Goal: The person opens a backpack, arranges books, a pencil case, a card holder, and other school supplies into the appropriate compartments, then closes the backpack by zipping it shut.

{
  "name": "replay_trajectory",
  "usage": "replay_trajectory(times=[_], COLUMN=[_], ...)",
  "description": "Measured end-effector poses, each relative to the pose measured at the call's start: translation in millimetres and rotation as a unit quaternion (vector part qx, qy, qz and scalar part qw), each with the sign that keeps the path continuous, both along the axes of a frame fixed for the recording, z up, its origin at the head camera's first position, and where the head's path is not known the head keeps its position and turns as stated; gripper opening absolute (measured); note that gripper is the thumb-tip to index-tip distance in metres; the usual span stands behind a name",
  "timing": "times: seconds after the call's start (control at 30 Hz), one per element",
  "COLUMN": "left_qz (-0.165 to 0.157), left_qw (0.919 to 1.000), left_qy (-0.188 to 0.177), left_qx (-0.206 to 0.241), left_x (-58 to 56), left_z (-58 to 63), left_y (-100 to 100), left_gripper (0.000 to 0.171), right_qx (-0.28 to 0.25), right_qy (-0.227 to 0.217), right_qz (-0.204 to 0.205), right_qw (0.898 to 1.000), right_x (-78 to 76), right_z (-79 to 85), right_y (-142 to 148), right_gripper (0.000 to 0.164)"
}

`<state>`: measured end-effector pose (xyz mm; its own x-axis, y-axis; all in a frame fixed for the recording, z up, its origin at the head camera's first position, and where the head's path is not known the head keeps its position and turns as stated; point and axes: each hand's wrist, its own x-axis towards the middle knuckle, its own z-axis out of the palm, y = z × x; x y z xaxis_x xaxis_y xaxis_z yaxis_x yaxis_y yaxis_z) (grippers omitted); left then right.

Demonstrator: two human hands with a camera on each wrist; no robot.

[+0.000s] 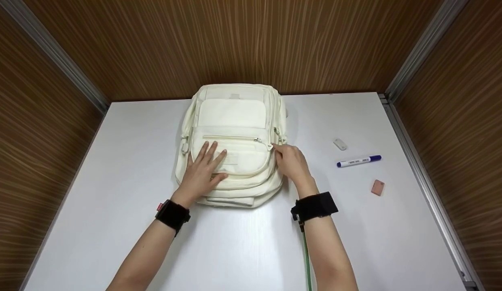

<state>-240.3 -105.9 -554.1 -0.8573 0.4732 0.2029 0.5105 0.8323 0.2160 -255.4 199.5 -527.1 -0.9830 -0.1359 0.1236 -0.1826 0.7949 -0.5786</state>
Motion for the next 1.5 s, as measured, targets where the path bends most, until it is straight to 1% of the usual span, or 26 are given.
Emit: replay_trajectory(times=[0.2,0.3,0.37,0.47,0.57,0.7,0.77,0.9,0.93,1.07,1.13,1.23,1.33,1.5], left_qz=[0.003,0.007,0.007,0.007,0.006,0.009,0.011,0.013,0.013,0.012,0.012,0.010,0.009,0.004], left_qw=[0.9999,0.9998,0.9998,0.9999,0.9999,0.9999,0.9999,0.9998,0.9998,0.9997,0.9997,0.9997,0.9996,0.9992], left_qy=[0.007,0.007,0.005,0.007,0.007,0.002,-0.002,-0.011,-0.014,-0.015,-0.012,-0.015,-0.023,-0.037], left_qx=[-0.013,-0.020,-0.018,-0.014,-0.009,-0.006,-0.003,0.004,0.007,0.015,0.018,0.018,0.016,0.014], left_x=[1.1,1.8,2.4,3.1,4.0,4.5,4.6,4.4,4.3,3.2,2.5,2.0,2.2,1.7], left_z=[-0.4,-0.5,-0.1,0.6,1.2,1.8,2.4,2.8,2.8,2.8,3.0,3.1,3.8,7.6], left_y=[2.0,2.0,2.2,2.4,2.5,2.2,2.2,2.4,2.3,2.0,2.1,2.1,1.9,1.1], left_gripper=[0.069,0.069,0.068,0.067,0.066,0.064,0.063,0.061,0.061,0.061,0.061,0.062,0.062,0.063], right_qx=[0.027,0.027,0.021,0.017,0.025,0.036,0.037,0.037,0.036,0.036,0.035,0.032,0.025,0.013], right_qy=[-0.018,-0.035,-0.045,-0.049,-0.039,-0.041,-0.042,-0.036,-0.034,-0.030,-0.029,-0.028,-0.030,-0.022], right_qz=[0.036,0.051,0.053,0.049,0.045,0.051,0.056,0.080,0.086,0.107,0.110,0.114,0.119,0.138], right_qw=[0.999,0.998,0.997,0.997,0.998,0.997,0.997,0.996,0.995,0.993,0.993,0.993,0.992,0.990], right_x=[15.3,23.3,28.6,35.8,42.2,48.6,50.9,53.9,54.4,56.1,57.6,59.5,61.0,61.4], right_z=[6.4,7.6,8.6,9.6,11.1,13.3,14.6,16.4,16.7,16.2,16.8,17.8,18.3,16.7], right_y=[0.8,-0.6,-2.8,-7.1,-12.6,-19.4,-22.3,-28.3,-30.2,-38.9,-43.3,-49.5,-55.5,-67.1], right_gripper=[0.031,0.031,0.030,0.029,0.027,0.027,0.026,0.018,0.018,0.032,0.036,0.038,0.036,0.026])
